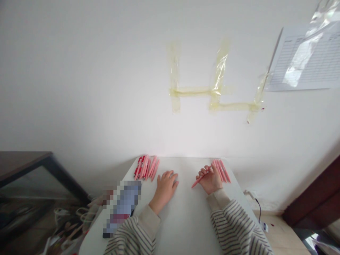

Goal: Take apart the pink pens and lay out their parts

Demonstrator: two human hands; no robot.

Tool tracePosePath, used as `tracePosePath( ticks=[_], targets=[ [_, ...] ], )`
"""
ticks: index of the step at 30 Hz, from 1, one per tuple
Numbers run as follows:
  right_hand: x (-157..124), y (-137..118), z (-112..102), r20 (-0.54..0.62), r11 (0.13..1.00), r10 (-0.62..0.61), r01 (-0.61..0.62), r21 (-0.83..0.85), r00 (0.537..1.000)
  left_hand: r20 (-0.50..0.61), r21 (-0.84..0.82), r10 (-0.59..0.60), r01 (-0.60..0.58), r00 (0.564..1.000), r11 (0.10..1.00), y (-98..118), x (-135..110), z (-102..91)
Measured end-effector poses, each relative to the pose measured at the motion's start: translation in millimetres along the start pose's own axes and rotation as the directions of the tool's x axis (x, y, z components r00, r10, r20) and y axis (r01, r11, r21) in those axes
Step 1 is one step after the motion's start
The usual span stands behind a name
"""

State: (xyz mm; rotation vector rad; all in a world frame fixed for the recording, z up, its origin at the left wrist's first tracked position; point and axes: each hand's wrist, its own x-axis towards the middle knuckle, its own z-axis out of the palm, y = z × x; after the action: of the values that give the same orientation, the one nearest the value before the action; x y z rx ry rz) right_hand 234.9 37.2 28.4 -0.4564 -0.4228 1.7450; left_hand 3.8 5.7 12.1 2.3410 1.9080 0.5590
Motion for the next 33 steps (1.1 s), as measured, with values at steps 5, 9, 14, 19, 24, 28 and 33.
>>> tracePosePath(
  ticks=[5,9,14,19,24,28,33],
  targets=[
    [-0.1,1.0,-0.9,0.009,0.999,0.006,-0.007,0.035,1.0,-0.002,0.007,-0.001,0.001,1.0,1.0,-1.1,0.1,1.7],
    [0.9,2.3,-3.0,0.024,1.0,-0.012,0.012,0.017,1.0,-0.009,0.015,0.001,-0.001,1.0,1.0,-1.4,0.6,2.5],
    [0.1,2.1,-1.2,0.046,1.0,-0.014,0.014,0.003,0.999,-0.02,0.017,0.009,-0.008,1.0,1.0,-1.4,0.6,2.9],
    [-1.7,1.4,2.9,0.047,0.999,-0.007,0.005,0.035,0.999,-0.017,0.011,0.004,-0.004,1.0,1.0,-0.9,-0.1,2.8],
    [-2.0,0.7,3.1,0.04,1.0,-0.02,0.02,0.019,0.999,-0.016,0.016,0.006,-0.006,1.0,1.0,-0.2,-0.2,1.8],
    [-2.4,0.2,3.8,0.055,0.999,-0.032,0.032,0.016,0.998,-0.017,0.017,0.009,-0.008,1.0,1.0,-0.6,0.1,2.2],
    [-3.1,-0.2,6.6,0.043,0.999,-0.014,0.012,0.044,0.999,-0.031,0.012,0.014,-0.014,0.999,1.0,-1.7,0.3,4.1]
  ],
)
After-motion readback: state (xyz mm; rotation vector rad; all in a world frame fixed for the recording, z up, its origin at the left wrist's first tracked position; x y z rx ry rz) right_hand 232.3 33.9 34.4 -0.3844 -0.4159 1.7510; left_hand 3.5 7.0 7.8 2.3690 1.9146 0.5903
